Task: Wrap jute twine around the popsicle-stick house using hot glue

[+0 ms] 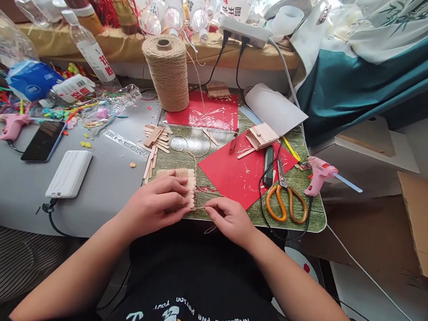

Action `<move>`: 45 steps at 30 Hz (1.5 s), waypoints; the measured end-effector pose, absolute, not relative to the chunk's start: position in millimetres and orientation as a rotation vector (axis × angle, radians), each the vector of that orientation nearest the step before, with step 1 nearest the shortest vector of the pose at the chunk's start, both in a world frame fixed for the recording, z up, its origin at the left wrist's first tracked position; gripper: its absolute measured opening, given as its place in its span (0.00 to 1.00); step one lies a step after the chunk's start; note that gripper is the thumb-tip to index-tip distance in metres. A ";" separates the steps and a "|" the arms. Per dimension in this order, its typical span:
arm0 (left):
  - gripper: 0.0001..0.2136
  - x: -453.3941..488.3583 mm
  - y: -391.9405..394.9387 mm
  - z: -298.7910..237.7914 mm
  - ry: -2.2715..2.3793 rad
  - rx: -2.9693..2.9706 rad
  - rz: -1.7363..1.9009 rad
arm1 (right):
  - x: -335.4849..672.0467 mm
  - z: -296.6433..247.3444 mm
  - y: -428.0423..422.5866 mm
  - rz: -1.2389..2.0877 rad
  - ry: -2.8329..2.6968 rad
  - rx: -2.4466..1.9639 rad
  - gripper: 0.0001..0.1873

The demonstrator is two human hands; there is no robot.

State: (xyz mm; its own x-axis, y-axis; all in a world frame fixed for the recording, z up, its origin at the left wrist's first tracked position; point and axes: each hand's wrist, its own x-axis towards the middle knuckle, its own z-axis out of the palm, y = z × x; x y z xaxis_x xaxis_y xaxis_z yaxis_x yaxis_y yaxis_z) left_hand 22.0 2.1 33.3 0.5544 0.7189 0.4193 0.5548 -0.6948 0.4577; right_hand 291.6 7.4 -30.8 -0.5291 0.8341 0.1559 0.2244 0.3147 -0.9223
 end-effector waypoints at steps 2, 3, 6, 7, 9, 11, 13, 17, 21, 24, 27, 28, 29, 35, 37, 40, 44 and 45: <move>0.06 19.2 3.7 31.6 1.024 2.535 0.876 | 287.4 -28.3 20.4 1.239 -1.908 -0.986 0.11; 0.07 18.4 4.2 30.6 1.016 2.538 0.883 | 284.5 -26.7 27.2 1.226 -1.898 -0.999 0.11; 0.07 17.8 4.7 28.5 1.021 2.527 0.894 | 274.6 -19.0 48.7 1.143 -1.933 -0.961 0.10; 0.07 18.0 4.6 28.0 1.027 2.521 0.894 | 272.0 -15.0 55.7 1.110 -1.968 -0.924 0.09; 0.07 18.4 4.1 27.4 1.030 2.517 0.893 | 269.6 -5.2 68.1 1.052 -2.064 -0.826 0.09; 0.07 18.7 3.4 27.4 1.024 2.525 0.901 | 272.2 5.4 76.0 1.008 -2.156 -0.743 0.09; 0.07 18.7 2.3 27.7 1.015 2.539 0.904 | 280.0 13.9 77.4 0.991 -2.222 -0.700 0.09; 0.07 18.2 -0.1 27.5 1.011 2.555 0.899 | 303.6 16.4 58.0 1.140 -2.236 -0.763 0.08; 0.07 18.1 -1.2 26.2 1.018 2.544 0.918 | 321.7 11.8 20.2 1.398 -2.125 -0.906 0.09; 0.07 19.1 -1.0 25.8 1.029 2.541 0.906 | 327.0 18.0 -2.8 1.318 -2.161 -0.894 0.08; 0.07 20.4 -0.3 26.2 1.037 2.548 0.902 | 328.3 29.3 -11.2 1.102 -2.255 -0.795 0.09; 0.07 20.7 -0.1 26.4 1.036 2.553 0.904 | 328.6 32.7 -11.2 1.028 -2.265 -0.765 0.10; 0.08 20.7 0.0 26.7 1.034 2.559 0.905 | 328.9 35.5 -10.4 0.970 -2.260 -0.747 0.10; 0.12 17.6 0.2 27.9 0.961 2.635 0.857 | 330.0 42.8 -5.0 0.981 -2.115 -0.811 0.10; 0.13 17.0 0.0 27.2 0.945 2.645 0.863 | 329.0 41.4 -1.4 0.944 -2.059 -0.871 0.08; 0.12 17.2 -0.4 25.7 0.964 2.647 0.877 | 327.3 34.1 10.7 0.829 -1.984 -0.975 0.07; 0.12 17.8 -0.1 23.9 0.967 2.651 0.893 | 331.2 16.2 26.9 0.619 -1.982 -1.107 0.08; 0.13 17.7 0.1 23.5 0.960 2.650 0.901 | 334.6 10.4 28.2 0.532 -1.956 -1.140 0.08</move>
